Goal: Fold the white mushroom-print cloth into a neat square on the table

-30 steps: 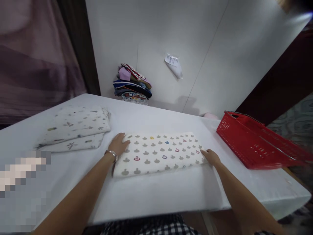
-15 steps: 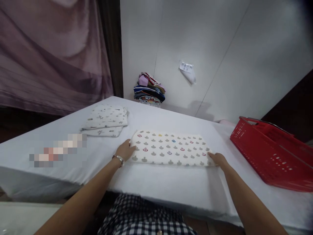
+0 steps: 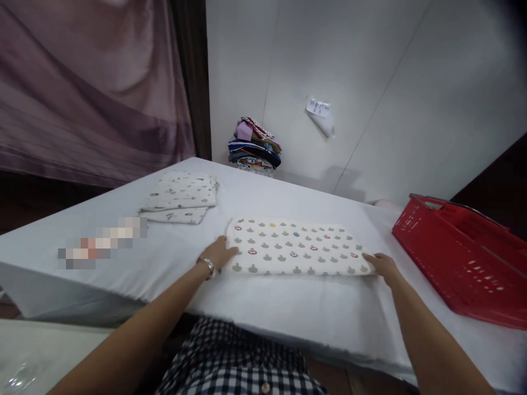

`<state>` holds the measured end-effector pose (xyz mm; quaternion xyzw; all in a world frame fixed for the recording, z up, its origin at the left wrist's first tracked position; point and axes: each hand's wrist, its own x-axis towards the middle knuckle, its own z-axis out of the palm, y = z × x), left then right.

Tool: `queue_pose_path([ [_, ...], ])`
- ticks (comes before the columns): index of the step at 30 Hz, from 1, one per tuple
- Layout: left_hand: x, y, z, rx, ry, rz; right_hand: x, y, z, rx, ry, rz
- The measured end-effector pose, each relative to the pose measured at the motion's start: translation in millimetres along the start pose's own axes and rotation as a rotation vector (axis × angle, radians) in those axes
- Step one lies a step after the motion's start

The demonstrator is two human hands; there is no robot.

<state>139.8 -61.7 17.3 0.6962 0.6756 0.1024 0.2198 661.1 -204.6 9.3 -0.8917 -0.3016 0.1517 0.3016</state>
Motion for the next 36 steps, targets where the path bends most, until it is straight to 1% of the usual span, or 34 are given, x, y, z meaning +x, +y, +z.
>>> queue_pose_path([
  [1,-9,4,4.4,-0.016,-0.058,0.03,7,5,-5,-0.063,0.03,-0.023],
  [3,-27,12,12.6,-0.027,-0.106,0.074,18,14,-13,-0.192,0.079,-0.052],
  [6,-43,16,18.0,-0.055,-0.111,0.095,23,21,-14,-0.378,0.089,-0.018],
  [8,-41,14,16.2,-0.089,-0.096,0.092,20,19,-6,-0.481,0.135,-0.03],
  [9,-37,13,14.3,-0.104,-0.079,0.095,16,15,0,-0.513,0.181,-0.077],
  [10,-31,12,12.3,-0.118,-0.048,0.105,12,10,8,-0.526,0.228,-0.155],
  [11,-24,13,10.4,-0.129,-0.006,0.125,7,2,18,-0.515,0.269,-0.257],
  [12,-15,14,9.0,-0.138,0.041,0.154,0,-7,28,-0.48,0.269,-0.376],
  [14,5,21,8.3,-0.149,0.125,0.229,-16,-31,53,-0.349,0.185,-0.564],
  [17,34,38,11.8,-0.088,0.199,0.318,-49,-75,93,-0.135,0.042,-0.75],
  [18,43,44,13.7,-0.052,0.22,0.345,-60,-90,105,-0.082,-0.025,-0.81],
  [21,63,57,20.3,0.037,0.23,0.401,-90,-133,136,0.016,-0.159,-0.965],
  [24,74,62,26.9,0.068,0.197,0.407,-105,-163,161,0.068,-0.191,-1.055],
  [27,80,60,32.0,0.058,0.195,0.383,-108,-172,184,0.021,-0.187,-1.088],
  [30,83,57,34.8,0.032,0.202,0.366,-108,-168,198,-0.05,-0.16,-1.084],
  [32,85,55,35.5,0.017,0.215,0.382,-108,-165,201,-0.065,-0.151,-1.091],
  [36,87,54,35.3,-0.023,0.262,0.419,-110,-163,199,-0.067,-0.159,-1.087],
])
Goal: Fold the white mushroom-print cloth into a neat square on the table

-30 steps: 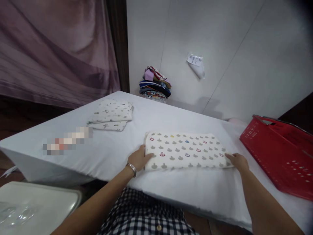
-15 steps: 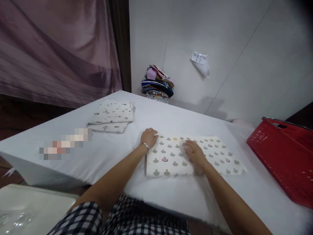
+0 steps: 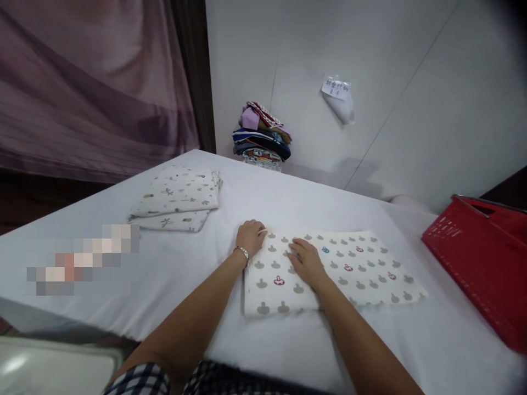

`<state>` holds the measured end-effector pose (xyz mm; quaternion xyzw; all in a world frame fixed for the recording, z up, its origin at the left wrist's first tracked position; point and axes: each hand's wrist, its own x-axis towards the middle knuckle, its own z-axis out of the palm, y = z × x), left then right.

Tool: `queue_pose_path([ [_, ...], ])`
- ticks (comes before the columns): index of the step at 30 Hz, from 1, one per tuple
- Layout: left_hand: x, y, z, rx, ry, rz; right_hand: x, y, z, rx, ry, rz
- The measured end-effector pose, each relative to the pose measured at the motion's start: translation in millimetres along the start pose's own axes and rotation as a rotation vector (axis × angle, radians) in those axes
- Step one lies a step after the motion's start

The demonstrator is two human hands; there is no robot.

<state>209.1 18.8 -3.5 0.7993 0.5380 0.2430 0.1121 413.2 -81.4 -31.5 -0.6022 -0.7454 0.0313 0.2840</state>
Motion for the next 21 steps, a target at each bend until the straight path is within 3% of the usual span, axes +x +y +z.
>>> queue_pose_path([
  [3,2.2,-1.7,0.9,-0.041,0.027,-0.009,-0.2,-1.4,-1.3,0.003,-0.002,0.008],
  [8,5.9,-3.6,3.5,-0.087,-0.08,-0.072,-1.1,-2.1,-1.8,0.02,-0.001,0.01],
  [14,3.7,-0.3,1.7,-0.012,-0.028,0.015,-1.1,-3.6,-3.2,0.014,-0.011,0.011],
  [18,-0.2,2.6,-1.7,-0.102,-0.008,0.059,-1.1,-3.4,-2.6,0.012,-0.013,0.009],
  [21,0.1,1.8,-3.8,-0.202,-0.024,-0.029,-1.1,-3.7,-3.0,0.012,-0.013,0.019],
])
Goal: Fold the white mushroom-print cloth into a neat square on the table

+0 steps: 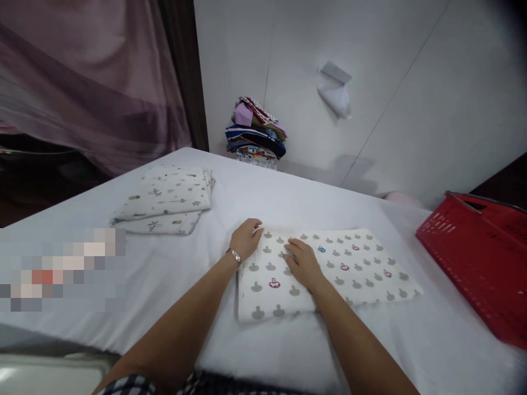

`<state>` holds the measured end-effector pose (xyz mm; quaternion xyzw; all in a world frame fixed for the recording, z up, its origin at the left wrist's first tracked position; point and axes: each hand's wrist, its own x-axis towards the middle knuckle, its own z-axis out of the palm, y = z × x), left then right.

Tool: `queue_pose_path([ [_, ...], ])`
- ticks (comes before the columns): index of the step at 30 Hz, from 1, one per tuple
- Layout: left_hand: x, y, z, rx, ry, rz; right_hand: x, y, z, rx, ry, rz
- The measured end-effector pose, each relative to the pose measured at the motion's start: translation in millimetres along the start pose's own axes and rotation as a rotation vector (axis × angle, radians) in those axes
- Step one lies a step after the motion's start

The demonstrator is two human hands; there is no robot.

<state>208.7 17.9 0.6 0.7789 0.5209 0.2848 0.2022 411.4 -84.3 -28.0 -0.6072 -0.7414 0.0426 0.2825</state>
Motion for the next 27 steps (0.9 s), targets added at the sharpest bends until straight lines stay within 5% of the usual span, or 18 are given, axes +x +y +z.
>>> queue_pose_path([
  [7,8,-2,-5.8,0.108,-0.193,-0.136,0,-3,-3,-0.005,-0.005,-0.001],
  [16,12,0,-9.1,-0.033,-0.128,-0.228,4,-7,-6,-0.006,-0.01,0.029],
  [27,19,-4,-9.5,0.099,-0.196,-0.215,-43,-60,-35,-0.096,-0.345,-0.037],
])
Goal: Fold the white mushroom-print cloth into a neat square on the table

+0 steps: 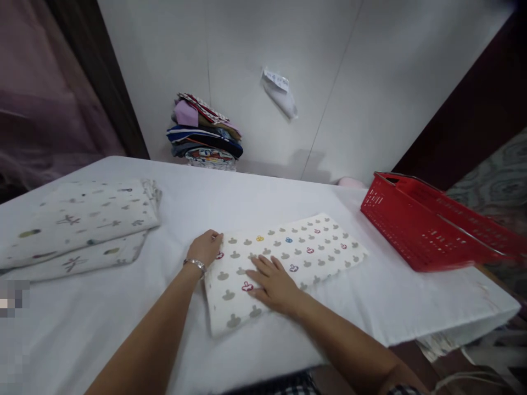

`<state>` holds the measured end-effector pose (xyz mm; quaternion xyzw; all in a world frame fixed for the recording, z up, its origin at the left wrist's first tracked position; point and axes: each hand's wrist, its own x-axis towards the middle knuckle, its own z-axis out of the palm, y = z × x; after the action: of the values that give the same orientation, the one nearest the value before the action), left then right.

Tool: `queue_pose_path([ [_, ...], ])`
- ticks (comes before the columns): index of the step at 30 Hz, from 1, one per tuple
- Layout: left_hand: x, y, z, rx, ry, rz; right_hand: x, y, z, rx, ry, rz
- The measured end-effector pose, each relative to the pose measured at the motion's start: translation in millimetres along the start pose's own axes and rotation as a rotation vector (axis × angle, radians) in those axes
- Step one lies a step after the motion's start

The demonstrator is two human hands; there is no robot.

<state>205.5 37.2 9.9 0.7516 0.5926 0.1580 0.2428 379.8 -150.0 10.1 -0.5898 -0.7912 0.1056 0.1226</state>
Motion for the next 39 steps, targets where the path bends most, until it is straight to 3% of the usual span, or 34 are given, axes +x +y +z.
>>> queue_pose_path([
  [4,2,-1,-0.7,-0.053,0.038,0.029,-11,-7,7,-0.024,-0.04,-0.002],
  [12,-2,-2,-1.2,0.134,-0.033,-0.013,-20,-15,9,-0.064,-0.022,-0.001],
  [19,-8,3,-3.3,0.249,0.016,0.022,-28,-21,13,-0.044,-0.002,0.018],
  [22,-8,0,-1.8,0.278,0.053,0.056,-27,-22,4,0.004,-0.044,0.016],
  [25,-8,-3,-1.5,0.276,0.05,0.063,-28,-11,-15,0.041,-0.059,0.078],
  [28,-8,-4,-1.5,0.296,0.033,0.074,-34,17,-28,-0.022,0.011,0.305],
  [31,-5,-6,-0.6,0.305,0.015,0.073,-44,45,-26,-0.089,-0.001,0.532],
  [35,-2,-8,1.4,0.294,0.012,0.068,-54,57,-17,-0.067,-0.023,0.551],
  [39,-1,-10,1.8,0.286,0.007,0.089,-50,63,-28,0.005,-0.052,0.57],
])
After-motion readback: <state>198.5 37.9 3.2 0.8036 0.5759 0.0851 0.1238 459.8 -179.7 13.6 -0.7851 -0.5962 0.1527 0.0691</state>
